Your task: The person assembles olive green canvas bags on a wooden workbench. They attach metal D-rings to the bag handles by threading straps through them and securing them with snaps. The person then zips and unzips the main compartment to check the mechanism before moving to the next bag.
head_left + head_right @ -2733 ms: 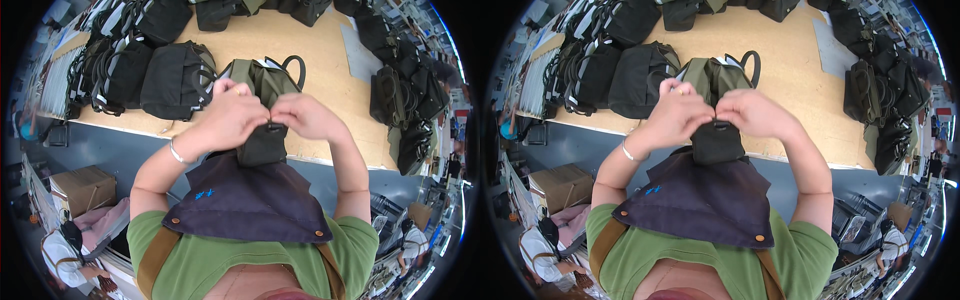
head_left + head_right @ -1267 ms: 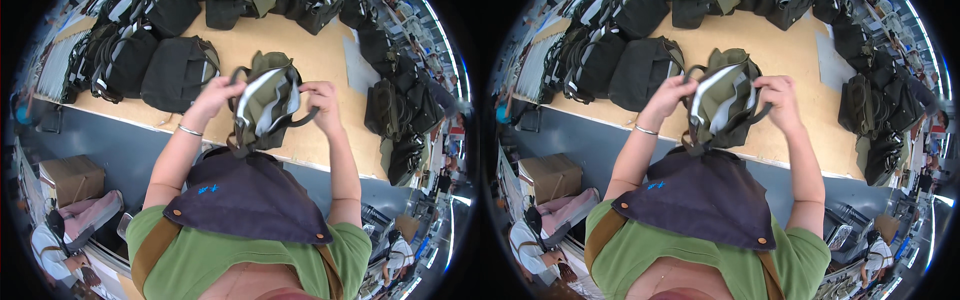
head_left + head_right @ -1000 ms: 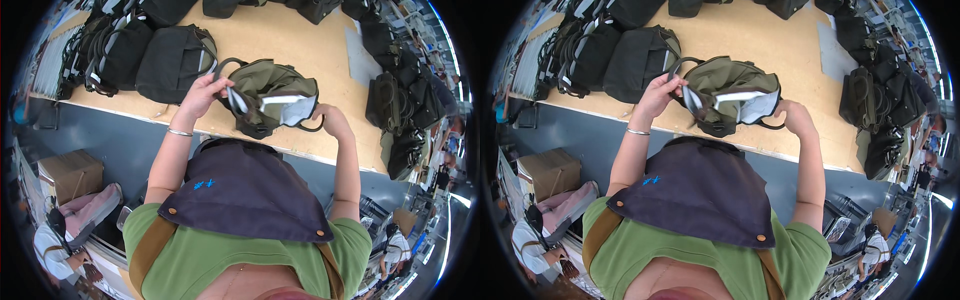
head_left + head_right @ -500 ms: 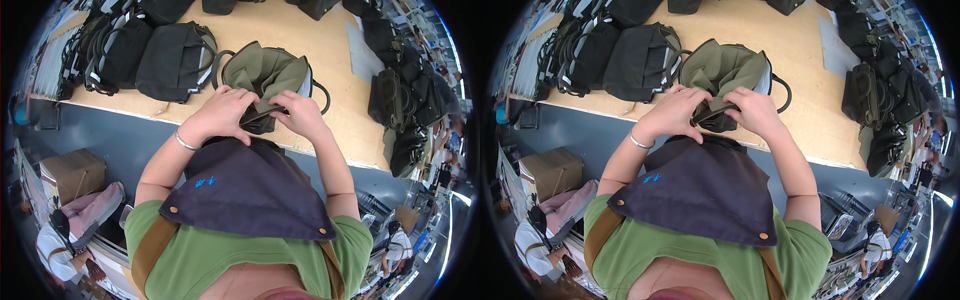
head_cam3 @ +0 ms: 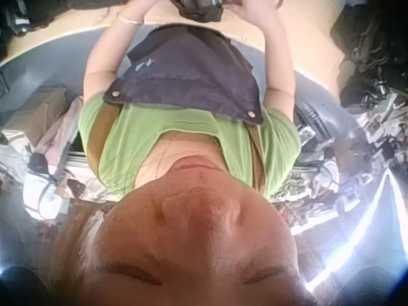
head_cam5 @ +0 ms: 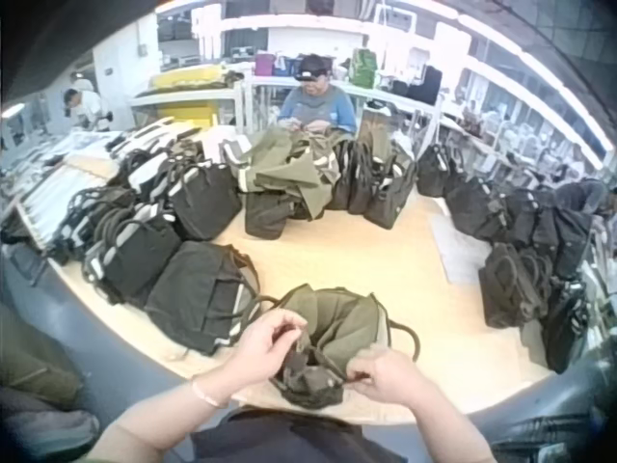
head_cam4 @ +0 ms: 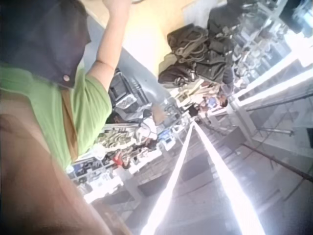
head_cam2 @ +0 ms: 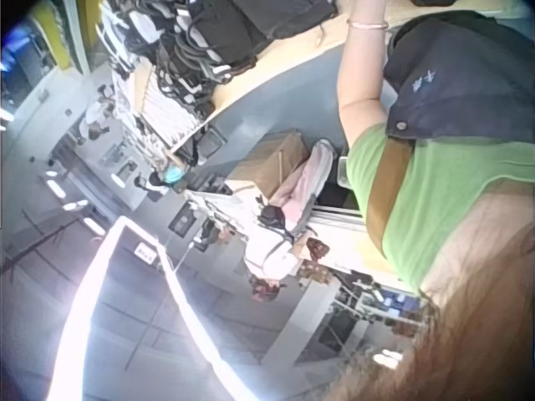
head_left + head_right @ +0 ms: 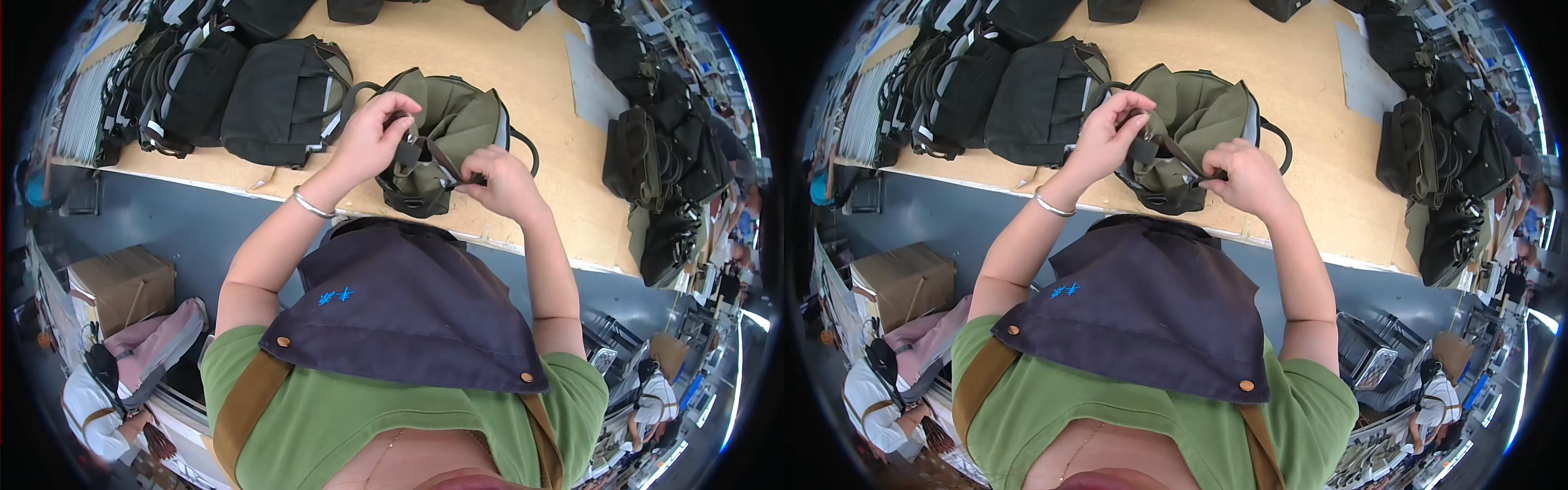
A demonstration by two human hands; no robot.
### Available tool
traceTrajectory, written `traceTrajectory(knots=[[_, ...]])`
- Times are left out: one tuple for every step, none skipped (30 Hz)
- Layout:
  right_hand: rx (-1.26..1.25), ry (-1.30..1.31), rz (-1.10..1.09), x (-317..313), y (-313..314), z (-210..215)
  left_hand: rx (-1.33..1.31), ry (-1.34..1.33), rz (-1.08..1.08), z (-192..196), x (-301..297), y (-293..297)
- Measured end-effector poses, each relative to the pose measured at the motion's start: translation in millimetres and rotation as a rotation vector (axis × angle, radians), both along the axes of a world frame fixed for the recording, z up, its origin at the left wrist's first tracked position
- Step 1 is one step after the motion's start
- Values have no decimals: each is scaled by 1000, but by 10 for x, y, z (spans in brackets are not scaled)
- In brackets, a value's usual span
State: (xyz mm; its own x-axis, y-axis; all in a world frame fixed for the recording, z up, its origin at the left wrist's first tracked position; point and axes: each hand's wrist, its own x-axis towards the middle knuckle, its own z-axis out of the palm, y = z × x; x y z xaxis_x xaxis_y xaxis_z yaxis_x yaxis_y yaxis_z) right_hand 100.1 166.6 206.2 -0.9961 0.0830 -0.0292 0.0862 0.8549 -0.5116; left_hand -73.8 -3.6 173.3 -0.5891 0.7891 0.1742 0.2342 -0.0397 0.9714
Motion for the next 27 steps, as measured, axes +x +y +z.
traceTrajectory(knots=[[-3,32,48,23,-7,-10,2,116,75,-13,14,55],[-42,19,60,57,-1,-25,-16,359,140,28,-1,94],[-81,5,72,99,14,-41,-47,253,137,17,0,148],[-122,-6,82,125,20,-50,-78,150,131,-9,-10,213],[-197,-76,-32,116,-3,-13,-107,48,127,-48,-46,269],[-273,-147,-148,83,-46,54,-75,-137,31,-200,-121,307],[-353,-217,-274,69,-96,120,-77,-163,-51,-177,-96,315],[-249,-95,-314,13,-156,169,-80,-189,-132,-144,-62,315],[-209,-70,-316,-11,-142,115,-82,-215,-213,-101,-34,313],[-170,-46,-315,-46,-110,28,-30,-245,-292,-53,-30,294],[-130,-20,-315,-84,-73,-40,-110,-153,-343,26,-77,256],[-138,-45,-348,-84,-14,-65,-190,-60,-393,123,-140,207],[-134,-14,-383,-98,13,-42,-267,31,-435,194,-170,176],[-130,17,-417,-115,32,6,-335,86,-425,235,-148,163],[-126,48,-450,-125,37,33,-335,284,-289,229,-113,162],[-173,-14,-463,-132,6,38,-331,478,-147,203,-69,173],[-153,-83,-418,-139,-16,53,-325,671,-1,166,-30,193],[-133,-152,-371,-151,-33,84,-253,734,150,86,4,228],[-112,-222,-324,-162,-44,124,-239,800,188,24,21,245],[-19,-297,-262,-187,-25,222,-226,866,226,-29,26,260],[35,-252,-279,-210,-25,205,-213,933,265,-90,25,266],[88,-206,-303,-232,-28,165,-375,917,201,-82,31,275],[140,-160,-326,-250,-38,114,-356,978,233,-68,53,254],[118,31,-351,-263,-60,27,-338,1039,266,-44,103,203],[128,68,-363,-288,-89,-13,-317,1100,296,74,171,150],[138,102,-376,-302,-124,-43,-266,976,179,291,271,70],[146,134,-384,-301,-152,-76,-170,879,105,470,398,-28]])
